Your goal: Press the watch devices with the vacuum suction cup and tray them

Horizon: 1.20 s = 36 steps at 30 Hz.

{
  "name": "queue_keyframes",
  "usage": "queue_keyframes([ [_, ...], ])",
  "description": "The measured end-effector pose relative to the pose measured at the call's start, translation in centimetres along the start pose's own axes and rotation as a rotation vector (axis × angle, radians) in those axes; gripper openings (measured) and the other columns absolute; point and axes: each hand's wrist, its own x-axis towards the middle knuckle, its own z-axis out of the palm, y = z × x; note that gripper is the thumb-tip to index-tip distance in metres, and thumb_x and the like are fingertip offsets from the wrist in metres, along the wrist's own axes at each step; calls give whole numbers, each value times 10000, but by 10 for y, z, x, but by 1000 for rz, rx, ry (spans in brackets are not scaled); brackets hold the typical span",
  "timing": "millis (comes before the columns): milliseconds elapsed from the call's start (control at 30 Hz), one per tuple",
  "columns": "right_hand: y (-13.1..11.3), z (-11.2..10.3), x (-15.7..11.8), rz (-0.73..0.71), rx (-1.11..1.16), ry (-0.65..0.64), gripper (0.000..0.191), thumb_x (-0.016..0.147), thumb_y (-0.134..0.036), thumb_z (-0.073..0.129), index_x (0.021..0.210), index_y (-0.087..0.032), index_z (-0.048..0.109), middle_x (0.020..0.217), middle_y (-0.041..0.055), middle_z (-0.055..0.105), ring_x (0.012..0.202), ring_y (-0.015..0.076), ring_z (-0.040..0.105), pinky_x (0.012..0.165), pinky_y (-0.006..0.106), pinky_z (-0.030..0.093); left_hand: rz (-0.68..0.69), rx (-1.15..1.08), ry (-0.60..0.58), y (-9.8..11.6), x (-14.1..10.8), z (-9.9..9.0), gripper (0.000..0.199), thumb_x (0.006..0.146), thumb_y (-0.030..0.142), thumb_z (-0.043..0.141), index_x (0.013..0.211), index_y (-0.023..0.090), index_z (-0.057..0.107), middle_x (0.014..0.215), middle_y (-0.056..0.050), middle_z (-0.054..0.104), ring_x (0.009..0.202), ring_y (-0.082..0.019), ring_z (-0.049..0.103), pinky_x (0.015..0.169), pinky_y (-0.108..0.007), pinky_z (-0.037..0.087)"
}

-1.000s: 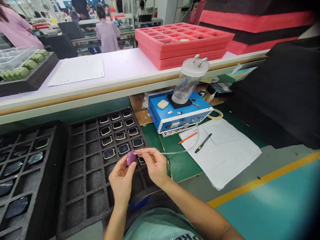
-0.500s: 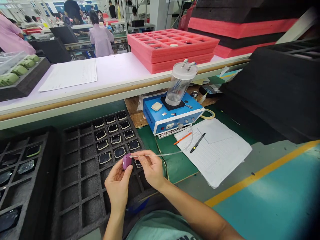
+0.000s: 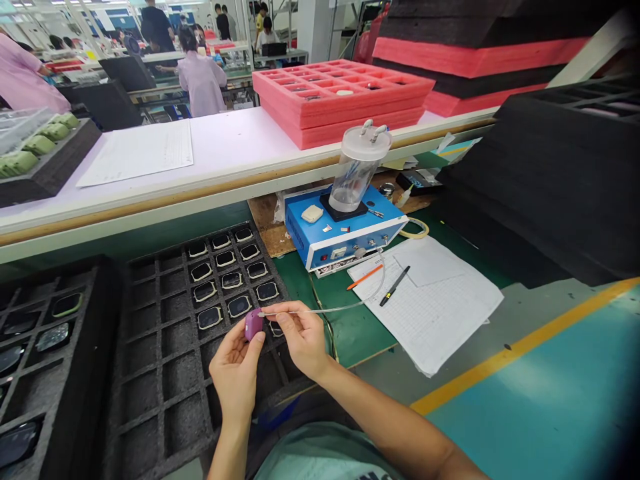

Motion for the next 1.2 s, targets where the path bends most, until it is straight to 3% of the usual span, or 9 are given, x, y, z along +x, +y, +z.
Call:
queue_keyframes([
  [1200, -2, 1, -4, 11, -17, 28, 173, 982, -373, 624, 988, -213, 690, 1000, 69, 775, 932, 206, 757, 864, 381, 648, -11, -14, -28, 4, -4, 0, 428, 698, 316, 865, 1080, 156, 758, 1109, -124, 767, 1000, -251, 744, 913, -364, 610],
])
